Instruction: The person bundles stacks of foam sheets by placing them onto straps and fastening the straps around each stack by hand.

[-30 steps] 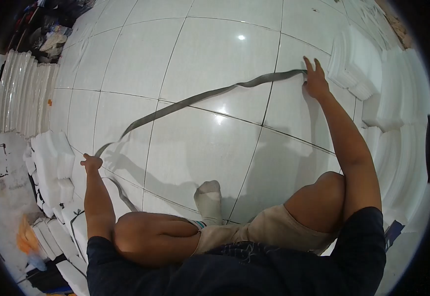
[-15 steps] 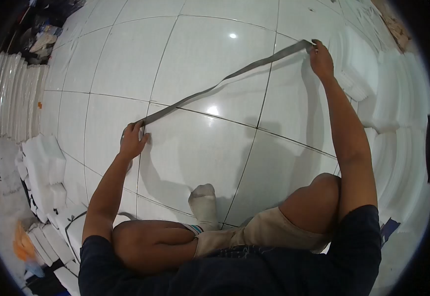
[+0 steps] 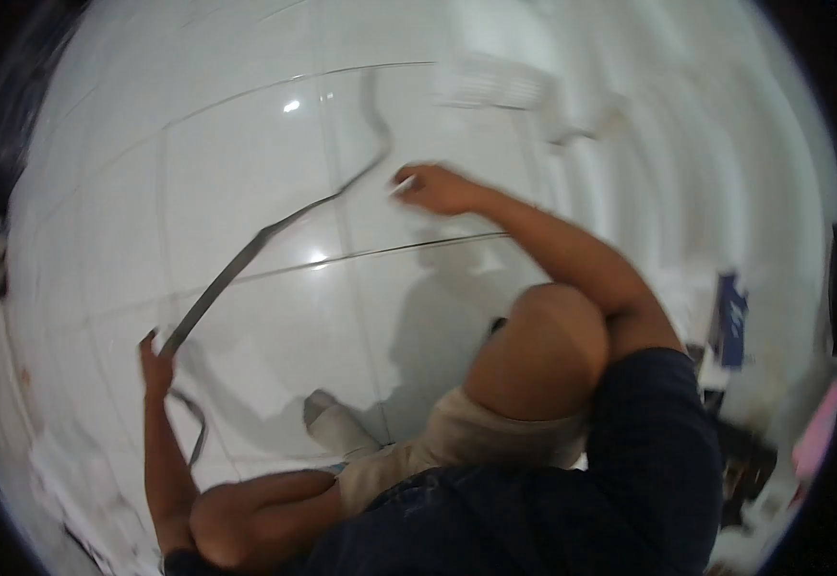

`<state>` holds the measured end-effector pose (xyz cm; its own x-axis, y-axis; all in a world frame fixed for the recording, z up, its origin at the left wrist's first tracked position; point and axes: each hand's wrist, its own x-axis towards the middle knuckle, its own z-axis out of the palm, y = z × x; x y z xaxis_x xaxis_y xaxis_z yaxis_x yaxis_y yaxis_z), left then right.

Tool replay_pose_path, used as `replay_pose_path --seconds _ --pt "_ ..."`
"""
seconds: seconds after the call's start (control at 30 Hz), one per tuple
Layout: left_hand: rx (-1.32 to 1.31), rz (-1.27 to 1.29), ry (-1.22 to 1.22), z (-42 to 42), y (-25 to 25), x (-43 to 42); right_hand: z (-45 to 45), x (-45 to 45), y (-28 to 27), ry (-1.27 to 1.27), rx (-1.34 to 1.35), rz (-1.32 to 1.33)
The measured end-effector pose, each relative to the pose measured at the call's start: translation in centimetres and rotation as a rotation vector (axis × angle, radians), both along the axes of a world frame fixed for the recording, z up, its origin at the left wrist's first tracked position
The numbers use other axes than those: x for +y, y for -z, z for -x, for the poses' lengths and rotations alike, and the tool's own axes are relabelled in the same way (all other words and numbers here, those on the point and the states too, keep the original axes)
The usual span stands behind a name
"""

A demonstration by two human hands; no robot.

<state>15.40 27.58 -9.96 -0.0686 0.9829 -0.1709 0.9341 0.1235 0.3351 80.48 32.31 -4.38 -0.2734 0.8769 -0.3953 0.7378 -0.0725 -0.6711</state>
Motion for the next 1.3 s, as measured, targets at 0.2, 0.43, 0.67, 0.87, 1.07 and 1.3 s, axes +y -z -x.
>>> replay_pose_path --seconds 0.2,0.43,0.67,0.87,1.07,1.3 --pt "-0.150 -0.270 0.174 -12.9 -16.7 13.1 -3.7 -16.9 1.0 0.397 0.408 0.250" --pt "-0.146 -0.728 0.881 -43.8 -37.4 16.3 -10.7 -33.8 6.1 1.661 0.633 -0.025" --pt "-0.610 -0.731 1.490 -70.2 -45.0 8.4 -18.0 -34.5 8.9 2.293 1.476 -0.360" --pt "-0.572 -0.262 1.412 -78.8 -48.7 -1.4 -18.7 -31.7 7.9 1.972 1.713 -0.347" --pt "-0.302 -0.243 1.565 -84.4 -45.6 -1.5 -18.9 -30.8 7.3 2.040 1.749 -0.301" --pt "-0.144 -0.167 1.315 -83.1 -46.6 -4.3 -19.4 -29.8 5.3 1.972 1.698 -0.356"
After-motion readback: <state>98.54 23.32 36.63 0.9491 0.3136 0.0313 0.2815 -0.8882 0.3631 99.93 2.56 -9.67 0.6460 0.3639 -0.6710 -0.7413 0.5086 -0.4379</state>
